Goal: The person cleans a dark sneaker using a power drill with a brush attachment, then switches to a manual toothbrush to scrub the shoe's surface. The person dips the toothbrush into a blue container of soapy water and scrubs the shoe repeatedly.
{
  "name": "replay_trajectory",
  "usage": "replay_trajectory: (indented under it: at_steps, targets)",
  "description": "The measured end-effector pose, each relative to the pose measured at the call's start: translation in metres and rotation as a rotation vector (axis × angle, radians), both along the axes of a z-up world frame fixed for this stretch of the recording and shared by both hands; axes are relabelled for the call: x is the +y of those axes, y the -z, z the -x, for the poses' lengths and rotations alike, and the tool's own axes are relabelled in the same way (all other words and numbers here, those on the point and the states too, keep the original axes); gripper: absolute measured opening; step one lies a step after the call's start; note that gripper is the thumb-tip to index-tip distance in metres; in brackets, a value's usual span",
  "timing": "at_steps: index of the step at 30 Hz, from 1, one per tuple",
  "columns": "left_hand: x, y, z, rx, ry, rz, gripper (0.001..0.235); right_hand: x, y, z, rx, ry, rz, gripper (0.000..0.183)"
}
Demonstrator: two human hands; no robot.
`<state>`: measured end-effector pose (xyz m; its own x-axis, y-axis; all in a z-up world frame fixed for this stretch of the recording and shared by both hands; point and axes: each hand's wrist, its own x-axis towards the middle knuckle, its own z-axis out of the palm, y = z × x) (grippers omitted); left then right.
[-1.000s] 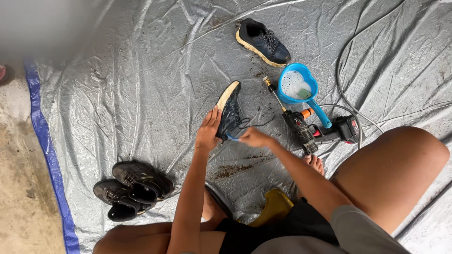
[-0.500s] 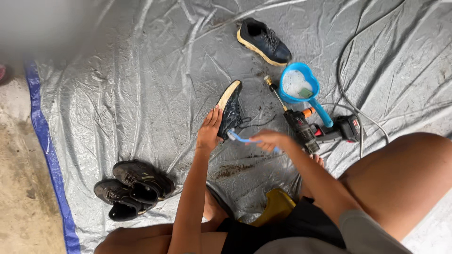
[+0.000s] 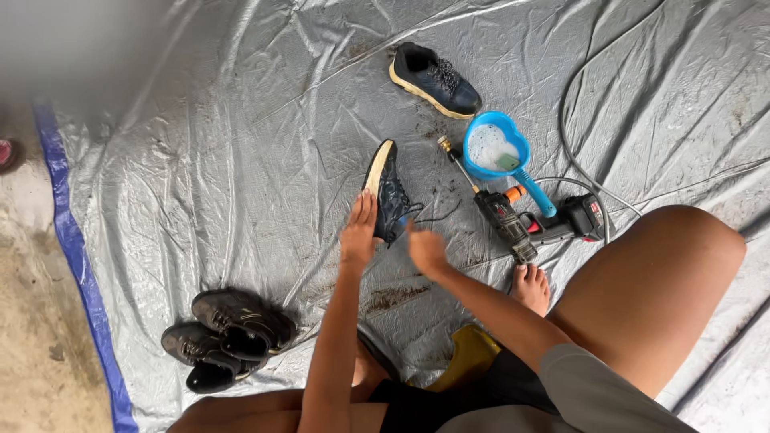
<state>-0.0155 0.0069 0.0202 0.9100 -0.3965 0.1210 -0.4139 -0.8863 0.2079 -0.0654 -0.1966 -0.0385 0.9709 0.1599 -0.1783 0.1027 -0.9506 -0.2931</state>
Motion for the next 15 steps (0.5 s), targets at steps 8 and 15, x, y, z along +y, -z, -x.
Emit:
replay_trajectory:
  at_steps: [8, 15]
  targets:
    - [-0.006, 0.005, -0.006, 0.006, -0.017, -0.031, 0.140, -0.012, -0.032, -0.018, 0.060, 0.023, -0.244, 0.026]
    - [-0.006, 0.017, -0.004, 0.018, -0.033, -0.022, 0.142, -0.017, -0.029, -0.062, 0.160, -0.059, -0.031, 0.015]
